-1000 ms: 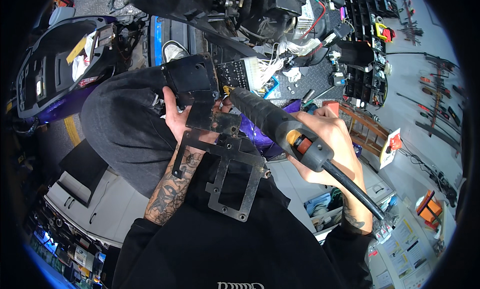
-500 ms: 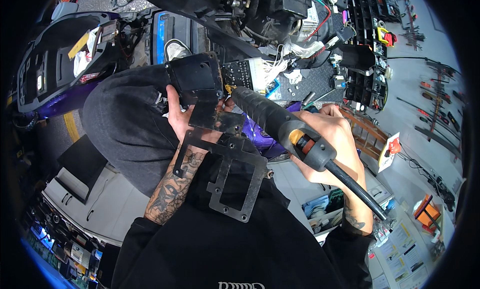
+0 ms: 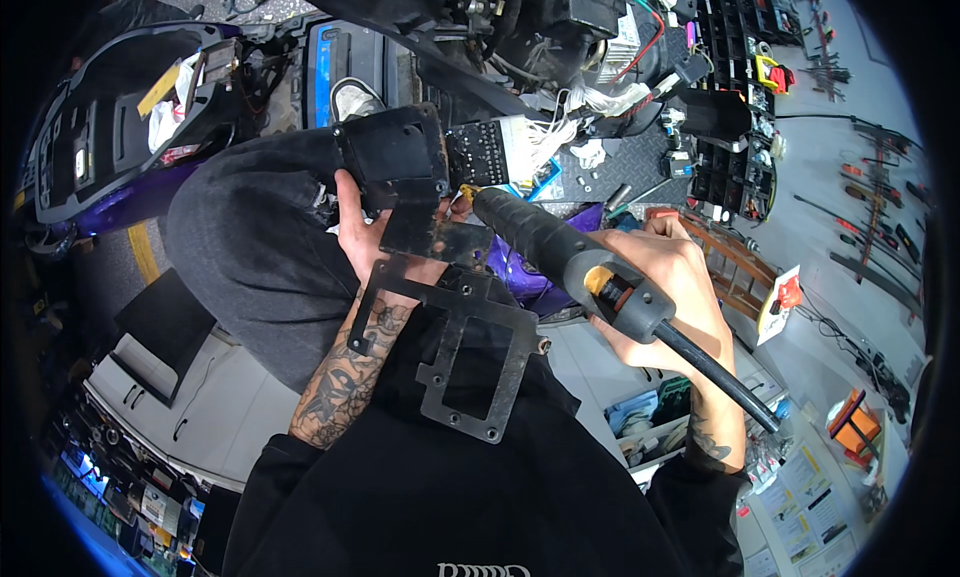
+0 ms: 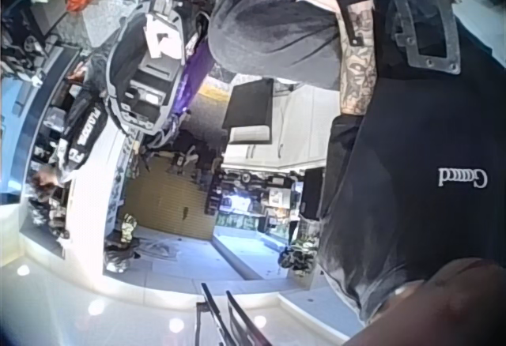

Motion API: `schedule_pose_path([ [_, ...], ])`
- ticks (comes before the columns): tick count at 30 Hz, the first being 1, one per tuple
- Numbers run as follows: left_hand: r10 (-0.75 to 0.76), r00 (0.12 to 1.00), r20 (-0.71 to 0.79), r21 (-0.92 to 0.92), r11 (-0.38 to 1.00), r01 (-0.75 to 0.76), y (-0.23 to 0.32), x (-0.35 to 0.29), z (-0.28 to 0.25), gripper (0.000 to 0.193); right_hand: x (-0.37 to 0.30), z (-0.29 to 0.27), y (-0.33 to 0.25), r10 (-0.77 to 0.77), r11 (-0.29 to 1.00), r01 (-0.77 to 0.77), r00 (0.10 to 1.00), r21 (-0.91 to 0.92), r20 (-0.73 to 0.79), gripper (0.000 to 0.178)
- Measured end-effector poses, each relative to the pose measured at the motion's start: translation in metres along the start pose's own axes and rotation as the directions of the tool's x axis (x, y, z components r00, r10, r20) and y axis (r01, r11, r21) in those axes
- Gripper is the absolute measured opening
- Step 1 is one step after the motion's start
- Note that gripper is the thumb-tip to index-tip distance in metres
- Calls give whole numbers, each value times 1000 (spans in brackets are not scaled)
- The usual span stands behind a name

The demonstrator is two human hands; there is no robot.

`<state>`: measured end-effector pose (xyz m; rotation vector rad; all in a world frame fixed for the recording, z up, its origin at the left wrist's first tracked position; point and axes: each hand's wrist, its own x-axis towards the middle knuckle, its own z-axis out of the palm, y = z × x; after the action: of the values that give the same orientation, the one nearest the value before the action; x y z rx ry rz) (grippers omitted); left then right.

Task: The person works on a motorcycle engine, using pliers to remove a small metal clip from a hose fitting, then retrieves a heat gun and applies heat to a black plastic component. The person manipulates wires and connectors while adjusting parts on the engine.

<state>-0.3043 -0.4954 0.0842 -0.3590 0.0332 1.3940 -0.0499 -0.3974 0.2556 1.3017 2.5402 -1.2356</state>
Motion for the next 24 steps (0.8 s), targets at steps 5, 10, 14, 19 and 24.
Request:
schedule_pose_path([
  [5,-10,998,-63,65,998,14,2,2,-1,107,1,1,2,9,999,-9,1000,-32,3,42],
  [10,7,994,-105,111,994,5,2,0,1,106,3,-2,4,-42,997,40,999,-66,-30,34],
  [14,35,983,-180,157,988,-6,3,0,-3,106,9,-8,1,-39,996,37,999,-83,-29,31],
  [19,40,987,-154,208,978,-8,3,-1,-3,109,19,-12,-3,-30,997,26,998,-71,-62,29],
  [24,9,993,-119,166,986,11,4,-1,-10,112,21,-14,-2,-32,999,29,997,-39,-74,28],
])
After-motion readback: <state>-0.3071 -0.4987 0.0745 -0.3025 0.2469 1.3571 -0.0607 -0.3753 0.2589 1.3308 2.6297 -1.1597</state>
